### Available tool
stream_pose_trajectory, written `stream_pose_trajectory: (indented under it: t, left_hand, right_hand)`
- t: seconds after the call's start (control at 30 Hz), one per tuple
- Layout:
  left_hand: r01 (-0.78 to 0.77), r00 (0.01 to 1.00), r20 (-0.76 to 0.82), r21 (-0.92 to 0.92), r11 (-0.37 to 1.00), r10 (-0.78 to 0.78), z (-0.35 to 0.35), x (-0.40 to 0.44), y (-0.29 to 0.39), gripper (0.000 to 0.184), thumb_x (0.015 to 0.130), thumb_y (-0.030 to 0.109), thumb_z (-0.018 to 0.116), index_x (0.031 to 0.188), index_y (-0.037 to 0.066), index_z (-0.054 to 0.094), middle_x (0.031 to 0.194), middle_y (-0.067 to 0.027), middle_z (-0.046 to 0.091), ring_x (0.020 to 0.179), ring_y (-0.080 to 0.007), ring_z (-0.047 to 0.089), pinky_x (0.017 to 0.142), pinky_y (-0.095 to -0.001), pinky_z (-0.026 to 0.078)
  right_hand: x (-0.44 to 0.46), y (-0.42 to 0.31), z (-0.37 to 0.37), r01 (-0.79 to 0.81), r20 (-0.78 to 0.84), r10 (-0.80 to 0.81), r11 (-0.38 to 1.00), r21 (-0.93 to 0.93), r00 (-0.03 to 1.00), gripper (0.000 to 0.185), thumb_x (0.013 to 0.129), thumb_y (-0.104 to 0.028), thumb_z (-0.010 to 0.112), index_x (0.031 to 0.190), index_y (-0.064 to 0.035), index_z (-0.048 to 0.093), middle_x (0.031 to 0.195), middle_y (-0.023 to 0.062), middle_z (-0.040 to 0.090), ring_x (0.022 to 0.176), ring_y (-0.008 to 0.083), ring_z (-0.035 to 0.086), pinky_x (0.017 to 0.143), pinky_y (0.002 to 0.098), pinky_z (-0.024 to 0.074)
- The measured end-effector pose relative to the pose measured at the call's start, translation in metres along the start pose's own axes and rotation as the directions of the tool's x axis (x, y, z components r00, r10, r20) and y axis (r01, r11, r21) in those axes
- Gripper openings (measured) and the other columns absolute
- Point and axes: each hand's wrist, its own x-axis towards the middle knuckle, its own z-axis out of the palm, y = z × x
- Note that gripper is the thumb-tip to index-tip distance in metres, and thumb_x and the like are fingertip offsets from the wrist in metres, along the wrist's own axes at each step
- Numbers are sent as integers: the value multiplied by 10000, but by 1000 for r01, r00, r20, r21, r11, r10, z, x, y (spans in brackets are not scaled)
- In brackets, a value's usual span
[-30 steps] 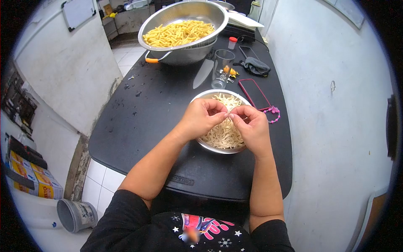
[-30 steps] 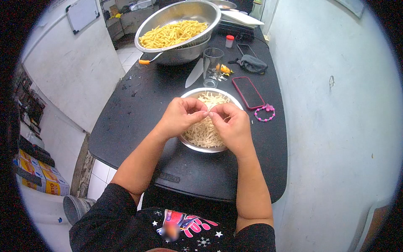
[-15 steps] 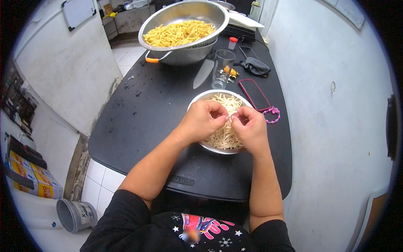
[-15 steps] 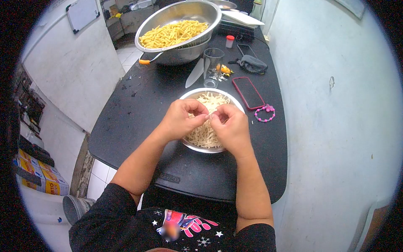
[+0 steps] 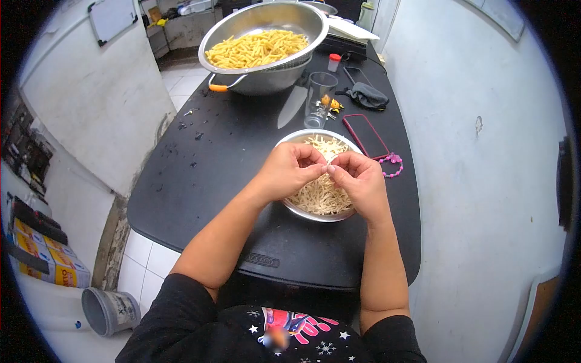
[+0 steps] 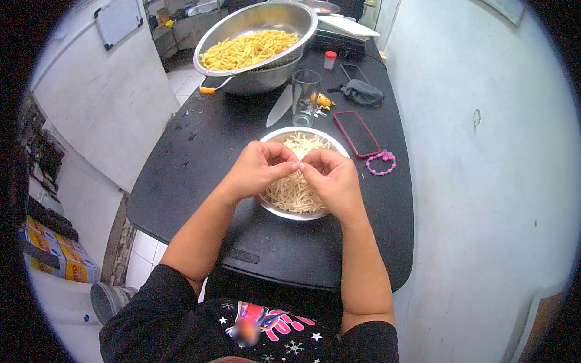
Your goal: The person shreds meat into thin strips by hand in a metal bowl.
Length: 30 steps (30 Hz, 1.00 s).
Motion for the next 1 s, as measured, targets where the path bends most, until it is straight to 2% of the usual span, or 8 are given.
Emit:
stream_pose_trajectory:
  t: [0.2, 0.4, 0.6, 0.7, 0.73, 0.83, 1.0]
  left_hand:
    - [-5, 1000, -27, 46, 999, 7, 0, 0, -3, 117, 797, 106, 697, 812, 0, 654, 759, 9, 633, 694, -44, 564, 609, -197, 461]
    - [-45, 996, -74, 47, 998, 48, 2, 2, -7, 147, 768, 137, 708, 788, -3, 668, 696, -1, 630, 634, -33, 535, 564, -205, 444]
    - [-67, 995, -70, -4, 998, 67, -9, 1, -1, 98, 785, 77, 687, 828, -8, 664, 761, -7, 643, 696, -50, 574, 631, -207, 468]
    - [-37, 998, -60, -20, 999, 36, -11, 1, 0, 105, 794, 77, 680, 848, -13, 669, 779, -17, 652, 707, -57, 583, 640, -211, 475]
    - [-19, 999, -51, -19, 1000, 18, -11, 1, 0, 109, 797, 78, 678, 854, -15, 670, 785, -21, 655, 710, -59, 587, 643, -212, 477]
    - [-7, 1000, 21, -48, 999, 8, -5, -3, 5, 119, 802, 87, 681, 862, -16, 669, 794, -23, 657, 718, -63, 592, 648, -208, 478]
    - [10, 999, 33, -80, 997, -7, -6, -2, 2, 114, 800, 90, 687, 844, -13, 664, 788, -16, 650, 716, -58, 583, 642, -202, 473]
  right_hand:
    - [0, 5, 5, 55, -71, -59, 996, -66, 996, 75, 804, -67, 651, 823, 4, 641, 738, -6, 620, 660, 40, 540, 598, 203, 441]
    - [-1, 6, 7, 44, -102, -54, 994, -101, 993, 87, 803, -77, 640, 821, 8, 637, 717, -5, 615, 644, 42, 538, 581, 212, 443]
    - [5, 7, -13, 124, -255, -224, 926, -357, 941, 84, 769, -31, 615, 840, 8, 636, 706, 7, 608, 627, 52, 531, 576, 218, 439]
    - [5, 2, -21, 103, -197, -159, 958, -268, 967, 118, 756, -13, 603, 865, 8, 645, 727, 11, 621, 637, 54, 537, 584, 218, 441]
    - [4, 0, -17, 62, -129, -86, 981, -184, 988, 117, 771, -22, 624, 881, 5, 654, 747, 11, 628, 658, 54, 544, 599, 213, 444]
    - [-1, 1, -1, 71, -29, -72, 997, -32, 997, 111, 788, -46, 653, 886, 5, 660, 763, 5, 630, 668, 51, 542, 602, 207, 442]
    - [-3, -1, 3, 45, -39, -47, 997, -57, 998, 81, 798, -62, 661, 850, -2, 647, 757, -7, 616, 654, 39, 528, 583, 196, 429]
